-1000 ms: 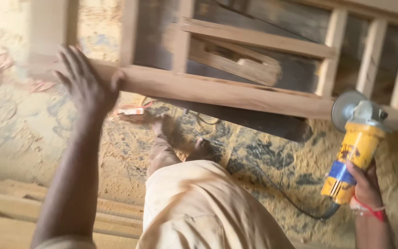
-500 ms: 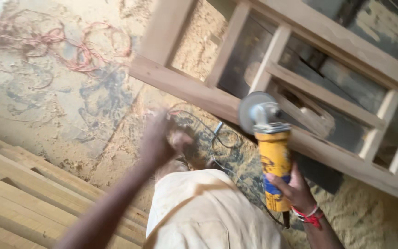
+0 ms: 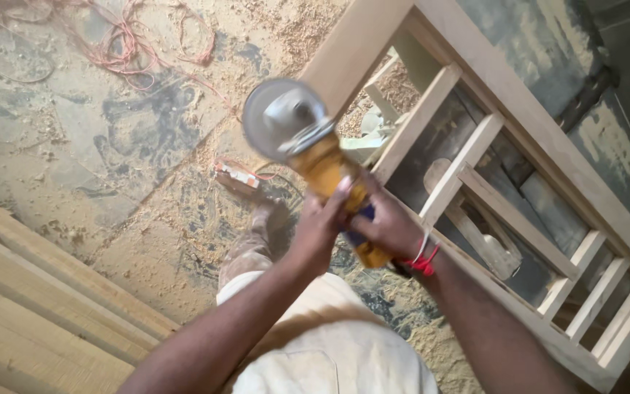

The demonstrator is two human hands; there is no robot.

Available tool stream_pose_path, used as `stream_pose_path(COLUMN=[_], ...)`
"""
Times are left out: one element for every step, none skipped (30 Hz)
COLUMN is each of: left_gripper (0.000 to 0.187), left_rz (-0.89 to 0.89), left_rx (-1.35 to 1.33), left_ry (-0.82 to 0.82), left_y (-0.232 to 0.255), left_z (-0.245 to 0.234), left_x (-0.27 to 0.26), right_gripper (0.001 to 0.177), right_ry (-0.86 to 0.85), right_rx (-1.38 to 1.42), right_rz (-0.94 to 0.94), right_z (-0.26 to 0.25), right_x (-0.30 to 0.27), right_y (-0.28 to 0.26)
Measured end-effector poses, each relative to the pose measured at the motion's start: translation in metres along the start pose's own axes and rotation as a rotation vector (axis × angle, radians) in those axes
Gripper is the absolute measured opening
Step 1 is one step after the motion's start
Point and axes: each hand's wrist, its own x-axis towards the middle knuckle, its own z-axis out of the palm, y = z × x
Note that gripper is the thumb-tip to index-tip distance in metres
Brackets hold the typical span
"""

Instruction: The person uses a power sander to smooth the surfaces of a wooden window or door frame on a workshop floor.

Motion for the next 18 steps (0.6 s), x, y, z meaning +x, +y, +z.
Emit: stream_pose_path(left_gripper=[0.06, 0.06, 0.06, 0.06, 0.057, 0.055, 0.055, 0.054, 0.053, 0.055, 0.056, 0.057, 0.061, 0.066, 0.068, 0.07, 0.07, 0.07], left_rz=[0.004, 0.008, 0.027, 0.046, 0.092, 0.139, 0.09, 0.042, -0.003, 0.032, 0.064, 0.097, 0.097, 0.096, 0.096, 0.096, 0.117, 0.138], left_rx=[-0.011, -0.021, -0.011, -0.001, 0.024, 0.05, 0.093, 0.136, 0.181, 0.15, 0.122, 0.094, 0.049, 0.003, -0.011, -0.025, 0.002, 0.029], left_ry=[-0.029, -0.059, -0.076, -0.092, -0.144, -0.196, -0.153, -0.11, -0.064, -0.072, -0.081, -0.09, -0.072, -0.055, -0.051, -0.048, -0.012, 0.024], left_y=[0.002, 0.004, 0.007, 0.011, 0.014, 0.016, 0.019, 0.021, 0.023, 0.023, 0.021, 0.019, 0.017, 0.015, 0.013, 0.012, 0.01, 0.007], left_z=[0.008, 0.016, 0.027, 0.04, 0.051, 0.061, 0.07, 0.078, 0.081, 0.078, 0.073, 0.066, 0.056, 0.042, 0.028, 0.016, 0.007, 0.001], left_x=[0.017, 0.035, 0.057, 0.079, 0.097, 0.11, 0.121, 0.13, 0.135, 0.133, 0.125, 0.115, 0.101, 0.084, 0.063, 0.042, 0.022, 0.005], right_gripper=[0.094, 0.091, 0.086, 0.08, 0.078, 0.076, 0.074, 0.074, 0.074, 0.074, 0.077, 0.08, 0.083, 0.084, 0.086, 0.085, 0.085, 0.092], right_ry=[0.018, 0.035, 0.042, 0.049, 0.08, 0.111, 0.147, 0.155, 0.159, 0.162, 0.147, 0.131, 0.114, 0.092, 0.072, 0.043, 0.013, -0.013], right_rx=[-0.012, -0.024, 0.049, 0.122, 0.189, 0.256, 0.324, 0.323, 0.323, 0.324, 0.256, 0.188, 0.119, 0.092, 0.063, 0.029, -0.007, -0.027], right_rz=[0.015, 0.03, 0.014, -0.002, 0.022, 0.046, 0.069, 0.048, 0.024, -0.001, 0.015, 0.031, 0.05, 0.038, 0.023, -0.064, -0.149, -0.051], right_z=[-0.014, -0.028, -0.044, -0.058, -0.069, -0.082, -0.091, -0.094, -0.096, -0.097, -0.093, -0.085, -0.073, -0.056, -0.038, -0.021, -0.007, 0.003], right_x=[0.01, 0.018, 0.026, 0.033, 0.04, 0.046, 0.048, 0.048, 0.05, 0.053, 0.052, 0.047, 0.039, 0.03, 0.021, 0.011, 0.002, -0.006], right_y=[0.0, 0.0, -0.001, -0.002, -0.004, -0.007, -0.008, -0.008, -0.008, -0.007, -0.006, -0.003, 0.0, 0.003, 0.006, 0.007, 0.008, 0.008])
